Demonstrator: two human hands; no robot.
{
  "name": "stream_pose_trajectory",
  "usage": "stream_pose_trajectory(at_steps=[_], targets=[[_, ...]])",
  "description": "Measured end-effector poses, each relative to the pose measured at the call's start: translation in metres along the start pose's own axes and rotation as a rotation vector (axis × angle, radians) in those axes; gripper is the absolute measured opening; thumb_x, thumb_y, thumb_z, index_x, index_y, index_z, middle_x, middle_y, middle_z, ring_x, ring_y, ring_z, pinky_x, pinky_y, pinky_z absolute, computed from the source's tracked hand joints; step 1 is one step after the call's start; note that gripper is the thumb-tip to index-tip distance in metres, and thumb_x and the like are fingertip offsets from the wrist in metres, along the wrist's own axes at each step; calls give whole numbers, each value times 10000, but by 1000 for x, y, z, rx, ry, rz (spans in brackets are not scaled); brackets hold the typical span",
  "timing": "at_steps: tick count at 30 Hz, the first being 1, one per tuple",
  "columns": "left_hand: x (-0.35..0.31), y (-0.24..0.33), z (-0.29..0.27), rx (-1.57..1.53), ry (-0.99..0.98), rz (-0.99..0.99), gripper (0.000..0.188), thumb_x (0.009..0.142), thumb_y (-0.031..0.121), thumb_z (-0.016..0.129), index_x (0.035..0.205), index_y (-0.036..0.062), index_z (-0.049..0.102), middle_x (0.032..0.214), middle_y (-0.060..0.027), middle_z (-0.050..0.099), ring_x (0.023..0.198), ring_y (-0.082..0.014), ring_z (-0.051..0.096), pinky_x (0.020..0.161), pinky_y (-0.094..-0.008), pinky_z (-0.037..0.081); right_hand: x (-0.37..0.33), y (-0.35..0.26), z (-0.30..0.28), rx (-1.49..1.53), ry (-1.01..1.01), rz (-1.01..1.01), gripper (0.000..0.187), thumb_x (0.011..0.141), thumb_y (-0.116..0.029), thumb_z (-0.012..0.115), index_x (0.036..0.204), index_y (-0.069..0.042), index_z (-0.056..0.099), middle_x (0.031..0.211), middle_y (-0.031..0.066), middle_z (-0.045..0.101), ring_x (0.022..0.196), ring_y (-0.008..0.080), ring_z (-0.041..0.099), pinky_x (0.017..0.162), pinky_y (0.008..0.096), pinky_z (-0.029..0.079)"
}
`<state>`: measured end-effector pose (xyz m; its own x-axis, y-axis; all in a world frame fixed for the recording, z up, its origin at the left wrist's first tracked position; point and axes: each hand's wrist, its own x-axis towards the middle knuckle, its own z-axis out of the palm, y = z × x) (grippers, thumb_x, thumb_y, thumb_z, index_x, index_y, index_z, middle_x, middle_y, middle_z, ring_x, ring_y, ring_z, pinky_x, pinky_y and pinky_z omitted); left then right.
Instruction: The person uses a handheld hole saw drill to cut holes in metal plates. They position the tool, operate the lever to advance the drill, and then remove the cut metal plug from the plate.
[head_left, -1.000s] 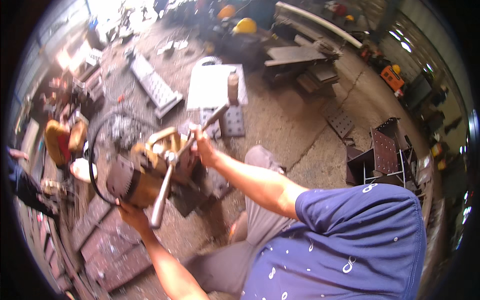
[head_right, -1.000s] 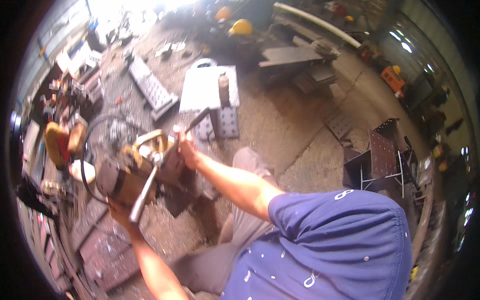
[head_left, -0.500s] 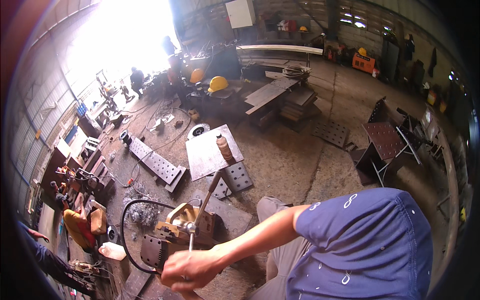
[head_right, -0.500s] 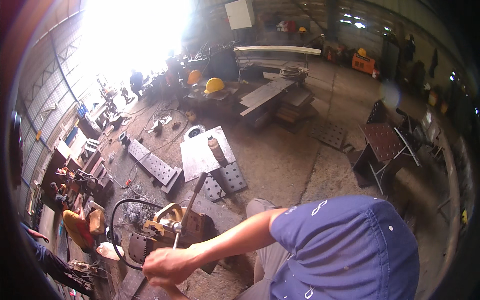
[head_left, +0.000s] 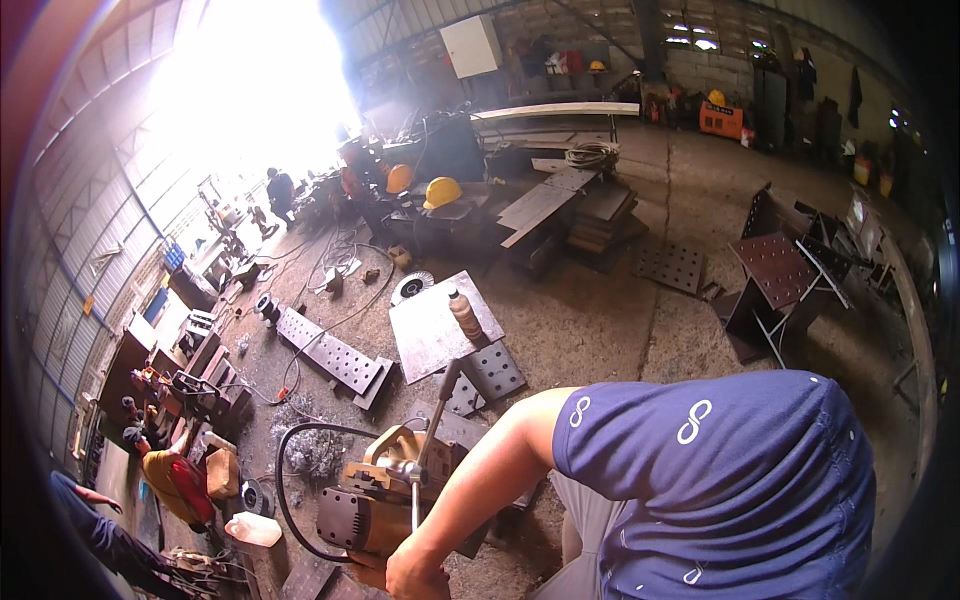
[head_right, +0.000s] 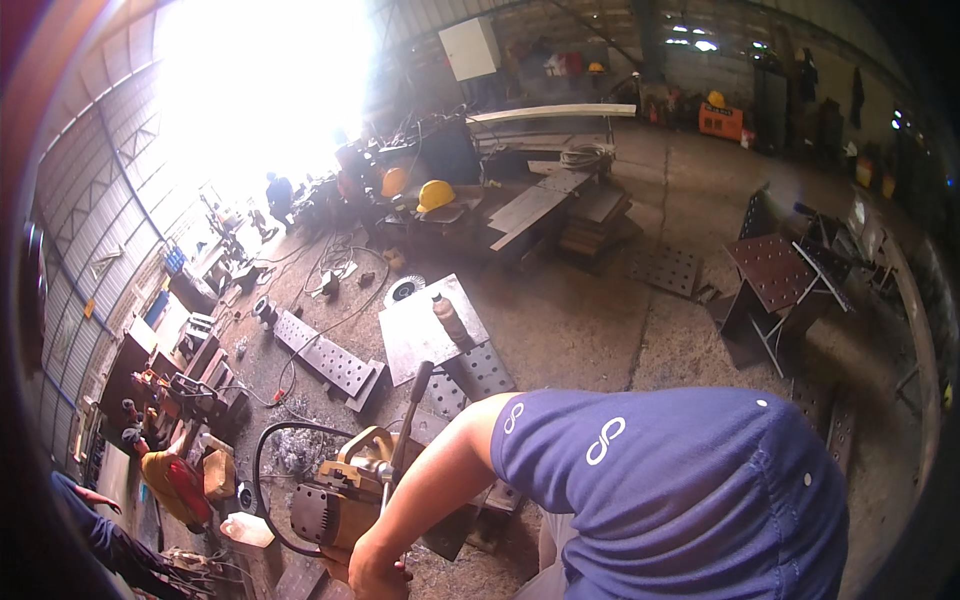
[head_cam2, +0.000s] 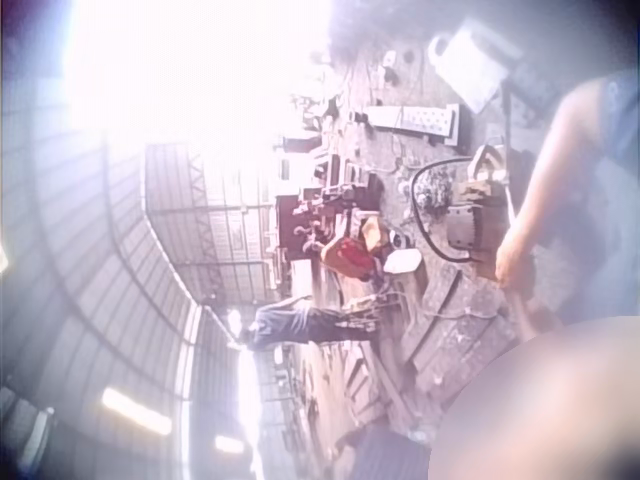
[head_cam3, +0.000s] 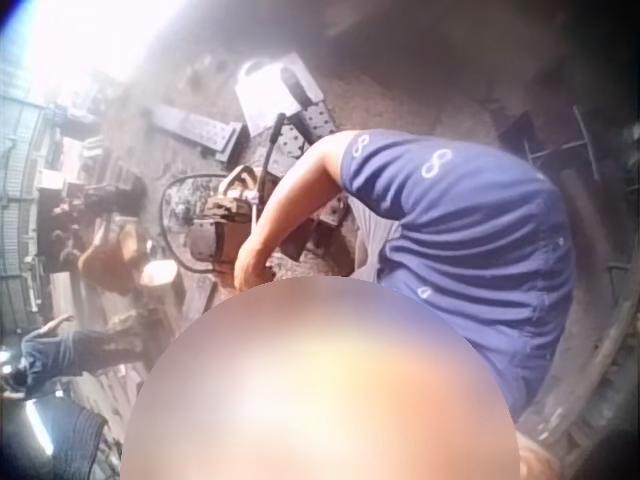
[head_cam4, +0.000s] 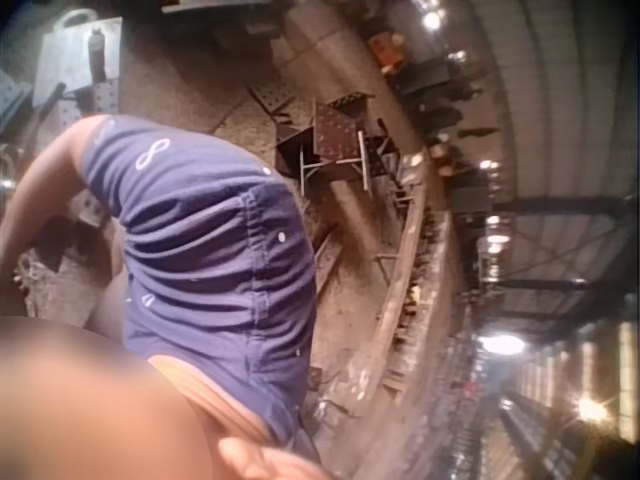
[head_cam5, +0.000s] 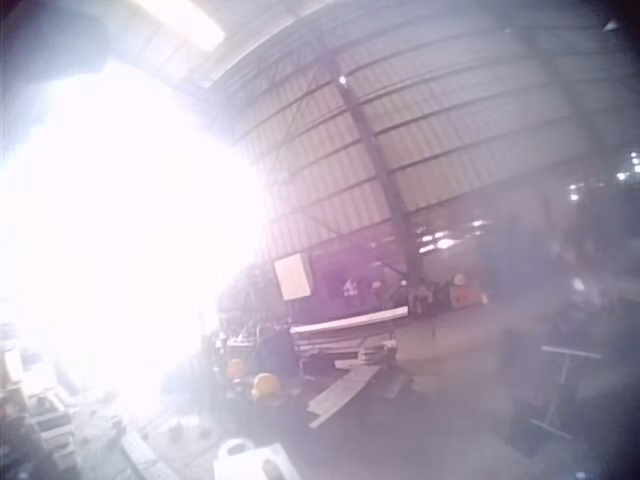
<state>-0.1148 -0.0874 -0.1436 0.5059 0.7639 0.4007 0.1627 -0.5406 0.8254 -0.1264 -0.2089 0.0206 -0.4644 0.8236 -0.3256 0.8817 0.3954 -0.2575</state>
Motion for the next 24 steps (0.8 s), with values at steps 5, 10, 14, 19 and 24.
stream_pose_trajectory(at_steps=[5,10,14,19,24], targets=[[2,0,1,-7,-8,-5,635,1088,449,447,1210,-158,588,1103,-373,653,918,-521,624,763,-555,508,2,3,5,28,41,-183,380,956,-381,596,842,-64,772,751,158,749,679,288,730,649,421,592],[1,-3,2,-6,-14,-6,636,1088,451,447,1210,-157,589,1104,-372,654,921,-519,626,764,-554,509,-3,-1,6,69,53,-169,341,956,-365,600,865,-82,768,735,138,745,675,272,731,644,413,590],[3,-3,2,-8,-23,-6,636,1087,452,448,1210,-156,590,1104,-371,655,923,-518,628,765,-554,509,-6,-4,5,71,61,-155,319,952,-357,597,883,-95,765,726,119,744,680,262,732,640,408,589],[3,-3,0,-5,-27,-6,636,1087,453,448,1210,-155,592,1105,-370,656,925,-517,630,766,-554,510,3,-3,7,-2,53,-209,311,966,-320,558,855,-97,744,703,101,739,685,256,730,666,415,583],[0,-2,5,-13,-36,-3,637,1086,454,449,1210,-154,593,1105,-369,657,928,-516,632,767,-554,511,18,12,27,-48,111,-293,302,965,-285,539,835,-93,732,698,100,737,690,259,729,682,414,579]])
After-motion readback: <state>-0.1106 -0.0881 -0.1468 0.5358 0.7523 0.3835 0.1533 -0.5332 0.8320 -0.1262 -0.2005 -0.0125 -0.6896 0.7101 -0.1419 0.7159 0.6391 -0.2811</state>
